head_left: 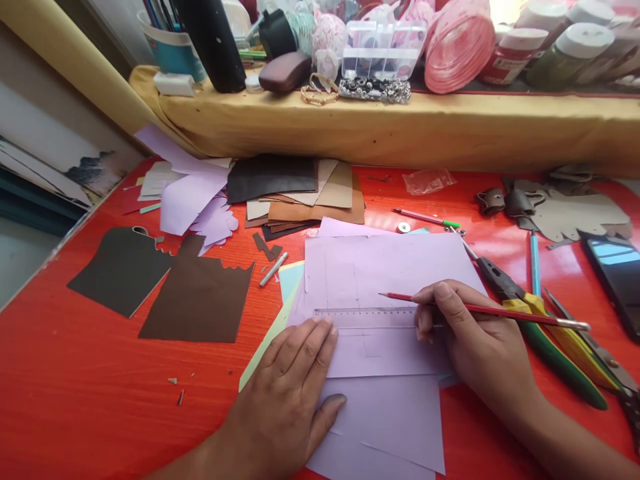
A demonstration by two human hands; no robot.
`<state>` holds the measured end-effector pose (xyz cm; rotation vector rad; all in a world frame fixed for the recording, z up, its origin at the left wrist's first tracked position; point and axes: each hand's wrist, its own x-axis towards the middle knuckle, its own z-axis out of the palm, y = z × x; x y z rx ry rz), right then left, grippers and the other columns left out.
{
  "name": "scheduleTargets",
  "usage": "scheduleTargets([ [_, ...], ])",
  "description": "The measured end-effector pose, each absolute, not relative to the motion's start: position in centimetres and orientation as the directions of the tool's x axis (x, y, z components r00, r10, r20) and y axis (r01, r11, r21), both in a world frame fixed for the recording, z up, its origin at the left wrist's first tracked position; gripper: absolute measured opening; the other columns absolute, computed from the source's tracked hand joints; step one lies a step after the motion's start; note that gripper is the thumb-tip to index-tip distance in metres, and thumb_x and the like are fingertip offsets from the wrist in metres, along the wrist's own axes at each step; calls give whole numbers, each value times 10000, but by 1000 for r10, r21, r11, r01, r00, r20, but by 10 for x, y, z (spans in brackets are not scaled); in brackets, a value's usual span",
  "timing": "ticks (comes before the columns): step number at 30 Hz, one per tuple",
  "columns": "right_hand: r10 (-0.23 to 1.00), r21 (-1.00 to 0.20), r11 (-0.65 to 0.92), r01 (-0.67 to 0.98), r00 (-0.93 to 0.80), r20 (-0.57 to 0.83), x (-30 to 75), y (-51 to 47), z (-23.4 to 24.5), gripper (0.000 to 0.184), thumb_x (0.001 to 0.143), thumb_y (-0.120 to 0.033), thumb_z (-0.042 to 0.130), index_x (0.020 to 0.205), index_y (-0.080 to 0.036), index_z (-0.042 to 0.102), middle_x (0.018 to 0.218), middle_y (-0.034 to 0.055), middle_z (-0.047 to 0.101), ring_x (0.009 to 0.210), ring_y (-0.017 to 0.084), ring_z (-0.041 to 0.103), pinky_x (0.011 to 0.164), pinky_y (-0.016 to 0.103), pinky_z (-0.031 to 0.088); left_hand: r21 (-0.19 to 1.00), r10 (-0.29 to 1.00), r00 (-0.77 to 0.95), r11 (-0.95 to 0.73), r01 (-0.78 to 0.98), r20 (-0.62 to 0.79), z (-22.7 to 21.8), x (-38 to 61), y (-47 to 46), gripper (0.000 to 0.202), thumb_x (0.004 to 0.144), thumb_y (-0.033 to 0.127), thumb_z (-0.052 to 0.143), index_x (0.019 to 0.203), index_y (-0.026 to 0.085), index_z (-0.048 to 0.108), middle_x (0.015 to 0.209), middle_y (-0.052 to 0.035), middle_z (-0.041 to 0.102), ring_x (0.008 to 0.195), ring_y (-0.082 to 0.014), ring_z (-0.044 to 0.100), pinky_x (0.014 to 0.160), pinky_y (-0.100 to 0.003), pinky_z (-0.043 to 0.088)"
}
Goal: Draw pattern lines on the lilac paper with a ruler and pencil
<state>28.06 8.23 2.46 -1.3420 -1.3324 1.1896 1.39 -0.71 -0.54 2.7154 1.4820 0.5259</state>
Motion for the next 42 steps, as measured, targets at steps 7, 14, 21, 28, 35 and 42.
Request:
scheduleTargets([
  [7,964,-963,-30,269,-246,-99,258,81,50,482,1078,-627,651,845,-232,801,593,26,680,543,190,641,527,295,544,138,808,493,-555,820,322,-6,13,-5,546,1155,417,480,1570,80,595,1570,-147,652,1479,-283,535,1287,-402,320],
  [14,961,-980,-5,197,-270,-59,232,96,52,439,1109,-562,636,880,-221,791,617,11,678,564,172,627,560,293,527,155,803,484,-558,815,348,-6,13,-4,506,1156,347,444,1546,72,612,1571,-138,656,1472,-272,532,1296,-396,280],
  [21,962,-992,-7,125,-270,-41,223,105,44,415,1112,-527,649,888,-207,789,624,3,666,563,156,615,555,280,504,186,804,488,-566,803,339,-5,14,-3,509,1159,335,434,1548,54,607,1584,-149,643,1471,-283,521,1300,-407,257],
  [28,963,-993,-27,113,-263,-56,222,107,45,408,1105,-528,663,881,-209,786,619,-1,662,562,154,619,557,276,504,200,805,488,-568,798,337,-5,15,-3,533,1174,395,440,1540,47,611,1577,-160,646,1470,-289,516,1299,-409,255],
  [35,936,-989,-7,150,-347,-59,220,102,42,409,1131,-499,630,887,-207,779,640,-6,661,597,150,608,591,282,503,191,806,487,-565,803,337,-4,15,-3,534,1175,391,435,1534,38,612,1572,-166,647,1459,-297,523,1283,-421,270],
  [42,931,-988,2,154,-360,-55,221,100,38,396,1134,-484,630,882,-210,766,653,-12,661,601,143,605,604,285,496,184,805,492,-567,803,332,-2,14,-2,530,1182,380,415,1531,34,613,1567,-167,654,1453,-296,527,1254,-427,299],
])
